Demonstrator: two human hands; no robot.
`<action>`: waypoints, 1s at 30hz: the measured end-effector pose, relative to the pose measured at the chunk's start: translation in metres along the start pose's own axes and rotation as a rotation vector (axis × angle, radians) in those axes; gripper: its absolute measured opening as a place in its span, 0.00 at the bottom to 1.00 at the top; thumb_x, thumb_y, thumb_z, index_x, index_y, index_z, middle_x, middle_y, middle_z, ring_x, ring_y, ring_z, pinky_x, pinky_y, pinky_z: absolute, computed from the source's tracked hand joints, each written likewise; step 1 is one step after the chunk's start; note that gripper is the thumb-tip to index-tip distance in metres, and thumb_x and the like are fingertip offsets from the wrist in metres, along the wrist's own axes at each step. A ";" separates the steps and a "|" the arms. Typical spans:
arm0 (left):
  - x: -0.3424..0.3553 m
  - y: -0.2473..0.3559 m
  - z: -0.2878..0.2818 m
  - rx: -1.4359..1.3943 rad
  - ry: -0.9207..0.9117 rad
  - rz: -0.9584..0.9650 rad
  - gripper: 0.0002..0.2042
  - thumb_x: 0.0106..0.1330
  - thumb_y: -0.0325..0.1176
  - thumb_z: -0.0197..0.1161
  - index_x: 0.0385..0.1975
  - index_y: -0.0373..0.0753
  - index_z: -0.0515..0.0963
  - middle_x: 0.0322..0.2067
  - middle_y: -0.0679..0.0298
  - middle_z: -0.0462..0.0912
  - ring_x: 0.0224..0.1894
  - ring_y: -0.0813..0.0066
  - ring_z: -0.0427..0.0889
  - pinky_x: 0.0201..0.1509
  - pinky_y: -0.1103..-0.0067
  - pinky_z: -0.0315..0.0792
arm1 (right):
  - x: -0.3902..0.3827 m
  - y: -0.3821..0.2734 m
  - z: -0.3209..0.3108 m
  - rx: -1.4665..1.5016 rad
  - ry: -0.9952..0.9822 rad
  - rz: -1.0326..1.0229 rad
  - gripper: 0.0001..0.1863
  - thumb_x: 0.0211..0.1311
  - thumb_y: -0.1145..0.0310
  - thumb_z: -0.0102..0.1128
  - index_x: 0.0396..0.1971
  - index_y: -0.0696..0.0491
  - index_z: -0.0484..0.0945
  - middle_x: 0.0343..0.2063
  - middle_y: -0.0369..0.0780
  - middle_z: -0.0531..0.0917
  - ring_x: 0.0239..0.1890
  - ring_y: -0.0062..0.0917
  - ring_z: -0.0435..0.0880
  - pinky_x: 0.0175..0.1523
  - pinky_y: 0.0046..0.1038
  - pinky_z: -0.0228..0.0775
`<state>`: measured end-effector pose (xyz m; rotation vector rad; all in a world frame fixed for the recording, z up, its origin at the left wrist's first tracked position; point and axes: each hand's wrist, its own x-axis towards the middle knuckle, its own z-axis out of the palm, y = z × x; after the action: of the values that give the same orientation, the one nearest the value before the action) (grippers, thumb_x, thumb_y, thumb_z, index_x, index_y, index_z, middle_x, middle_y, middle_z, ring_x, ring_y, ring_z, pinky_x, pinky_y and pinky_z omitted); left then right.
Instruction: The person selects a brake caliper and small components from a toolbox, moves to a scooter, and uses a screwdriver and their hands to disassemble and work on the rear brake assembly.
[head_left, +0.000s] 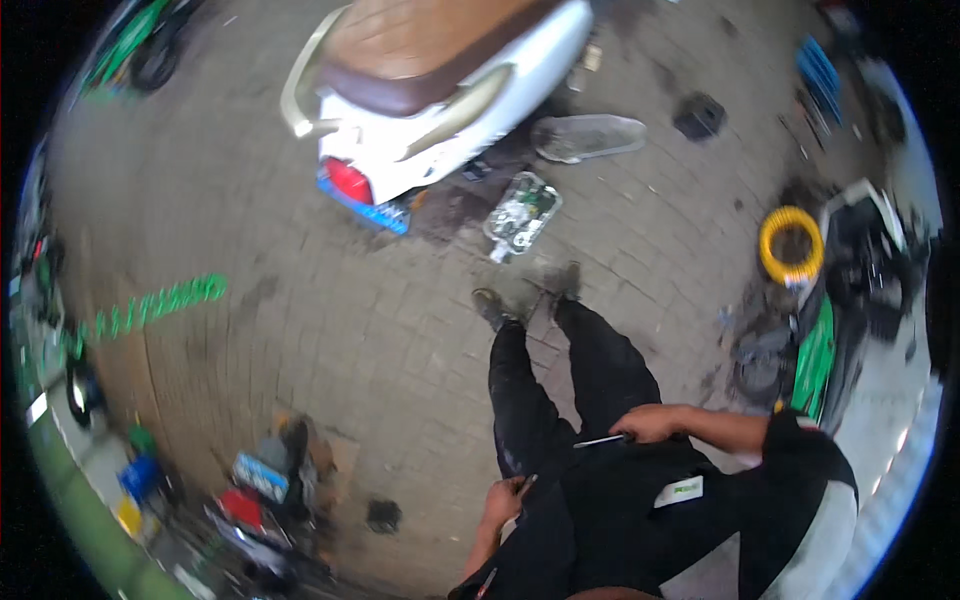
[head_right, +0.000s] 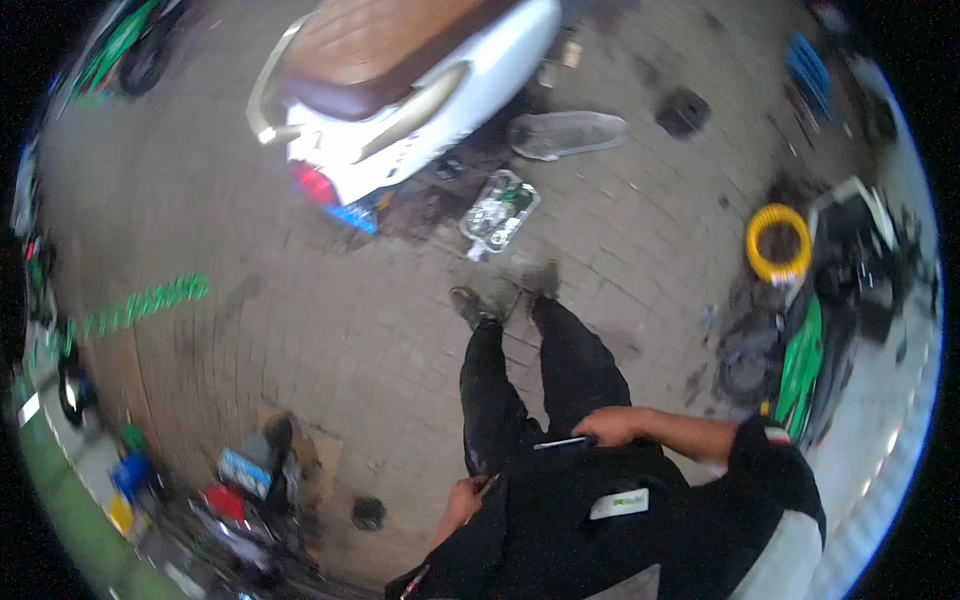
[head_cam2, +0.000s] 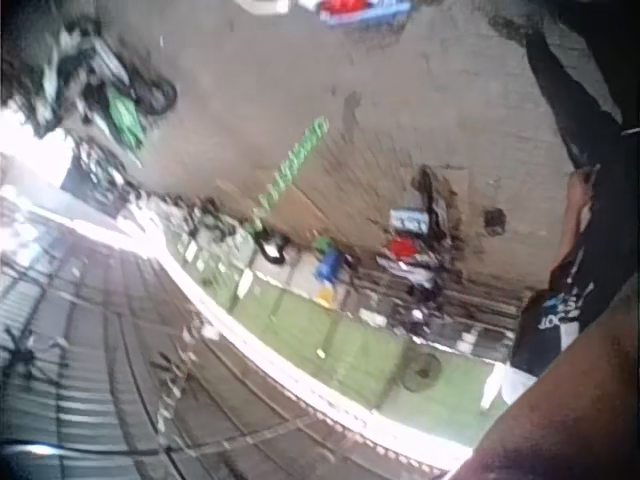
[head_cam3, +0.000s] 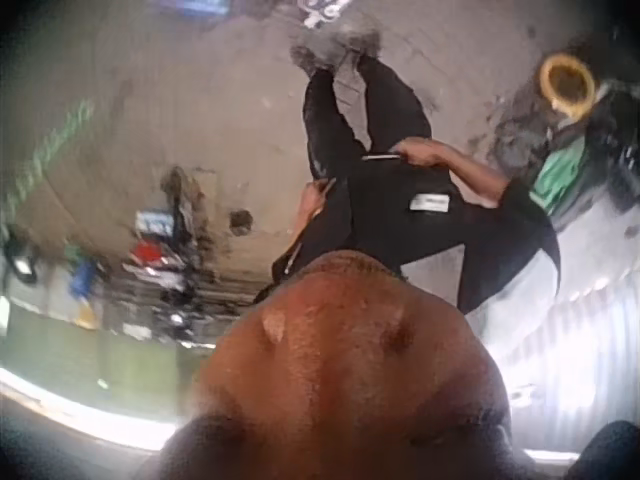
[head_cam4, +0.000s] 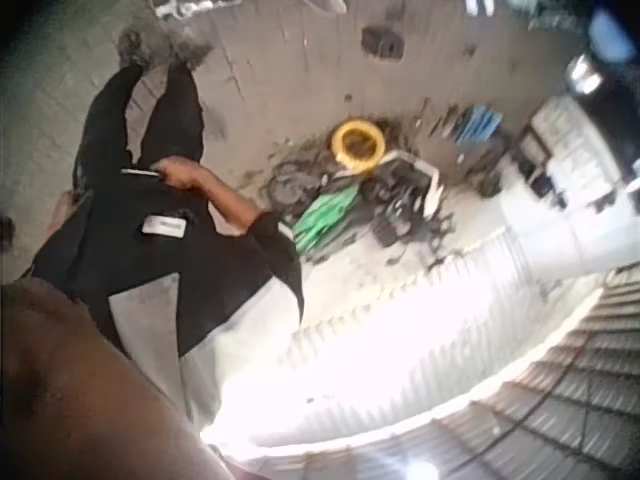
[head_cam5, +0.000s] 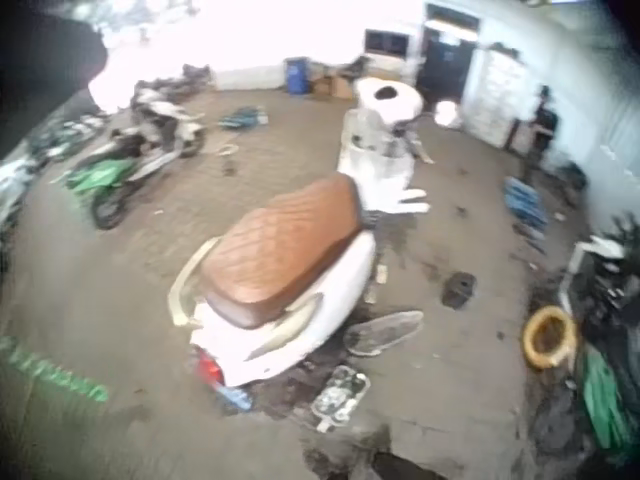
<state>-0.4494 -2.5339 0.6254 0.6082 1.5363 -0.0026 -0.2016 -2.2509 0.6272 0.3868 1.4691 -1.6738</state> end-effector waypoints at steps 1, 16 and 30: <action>0.011 -0.011 -0.006 0.047 -0.051 0.025 0.18 0.69 0.48 0.55 0.34 0.37 0.80 0.27 0.45 0.80 0.34 0.41 0.79 0.37 0.57 0.71 | 0.017 0.002 -0.002 0.001 -0.088 -0.017 0.23 0.51 0.67 0.66 0.48 0.58 0.77 0.38 0.50 0.84 0.41 0.42 0.83 0.46 0.41 0.72; 0.339 0.046 -0.197 0.226 -0.200 0.334 0.14 0.54 0.17 0.39 0.29 0.37 0.75 0.22 0.69 0.73 0.26 0.83 0.70 0.30 0.83 0.66 | 0.325 0.154 -0.141 0.027 0.855 -0.227 0.20 0.48 0.55 0.66 0.37 0.53 0.80 0.30 0.49 0.83 0.39 0.47 0.83 0.44 0.46 0.73; 0.783 0.199 -0.201 0.413 -0.162 0.846 0.20 0.65 0.20 0.47 0.58 0.30 0.70 0.49 0.55 0.79 0.49 0.67 0.78 0.55 0.74 0.71 | 0.304 0.392 -0.505 -0.344 1.261 0.460 0.19 0.45 0.61 0.68 0.41 0.44 0.86 0.39 0.40 0.87 0.42 0.37 0.86 0.44 0.42 0.78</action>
<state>-0.5107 -2.0009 -0.0119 1.5131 1.0287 0.2732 -0.2336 -1.8832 0.0233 1.6212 2.2190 -0.6935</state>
